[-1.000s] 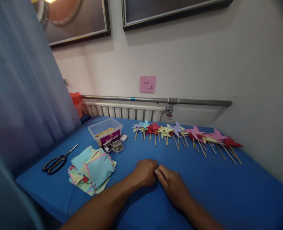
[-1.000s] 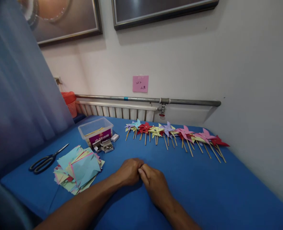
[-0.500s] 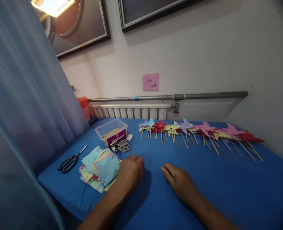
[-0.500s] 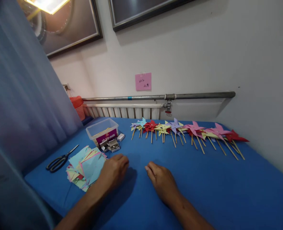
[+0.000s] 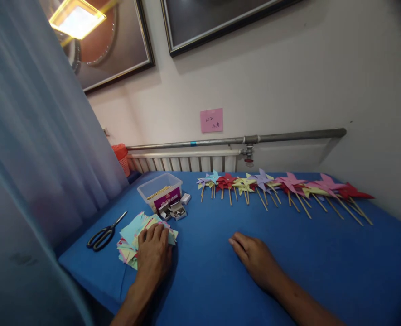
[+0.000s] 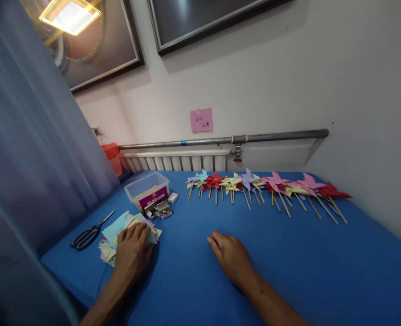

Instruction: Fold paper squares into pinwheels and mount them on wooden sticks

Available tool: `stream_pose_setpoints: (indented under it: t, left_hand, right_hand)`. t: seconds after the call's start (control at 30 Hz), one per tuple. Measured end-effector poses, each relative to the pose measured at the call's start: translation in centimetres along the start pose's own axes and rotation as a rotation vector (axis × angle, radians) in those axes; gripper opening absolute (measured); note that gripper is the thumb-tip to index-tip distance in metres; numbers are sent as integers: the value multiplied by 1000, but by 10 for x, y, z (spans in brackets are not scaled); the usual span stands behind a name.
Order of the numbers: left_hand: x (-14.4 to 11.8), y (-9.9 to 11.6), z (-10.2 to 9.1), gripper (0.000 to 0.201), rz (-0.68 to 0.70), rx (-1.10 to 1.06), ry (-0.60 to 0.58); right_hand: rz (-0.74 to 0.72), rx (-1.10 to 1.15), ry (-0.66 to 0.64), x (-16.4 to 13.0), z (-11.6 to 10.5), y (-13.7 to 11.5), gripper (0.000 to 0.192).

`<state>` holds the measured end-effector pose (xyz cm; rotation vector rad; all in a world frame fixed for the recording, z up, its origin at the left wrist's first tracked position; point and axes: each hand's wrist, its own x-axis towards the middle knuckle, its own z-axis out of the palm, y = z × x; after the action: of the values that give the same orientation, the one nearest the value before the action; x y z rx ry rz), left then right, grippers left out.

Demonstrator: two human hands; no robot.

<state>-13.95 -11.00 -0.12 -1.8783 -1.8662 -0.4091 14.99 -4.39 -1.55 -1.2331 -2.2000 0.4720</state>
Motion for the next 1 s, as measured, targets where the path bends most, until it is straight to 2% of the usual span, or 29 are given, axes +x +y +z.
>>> stream_pose_setpoints:
  t: [0.17,0.33,0.43,0.53,0.63,0.73,0.83,0.87,0.93,1.0]
  left_hand:
    - [0,0,5,17,-32,-73,37]
    - [0,-2,0,23,-38,-125,106]
    - [5,-5,-7,22,-54,-132,208]
    - [17,-10,-16,20,-108,-190,338]
    - [33,-14,-25,20,-205,-327,376]
    - [48,-11,-33,21,-428,-636,321]
    - [65,8,-40,25,-631,-1172,228]
    - [71,18,-41,27,-666,-1380,169]
    - [86,43,-41,29,-692,-1757,-35]
    - [100,71,-38,29,-674,-1989,-233]
  right_hand:
    - [-14,11,11,0,0,1,38]
    - [-20,20,34,0,1,1,37]
    - [-8,29,38,0,1,1,36]
    - [0,33,27,0,2,2,36]
    - [18,38,14,1,2,5,36]
    - [35,88,28,1,2,4,36]
    - [45,218,78,1,1,0,35]
    - [57,289,104,2,1,-1,33]
    - [108,488,161,4,1,-1,31]
    - [171,734,198,7,2,3,45]
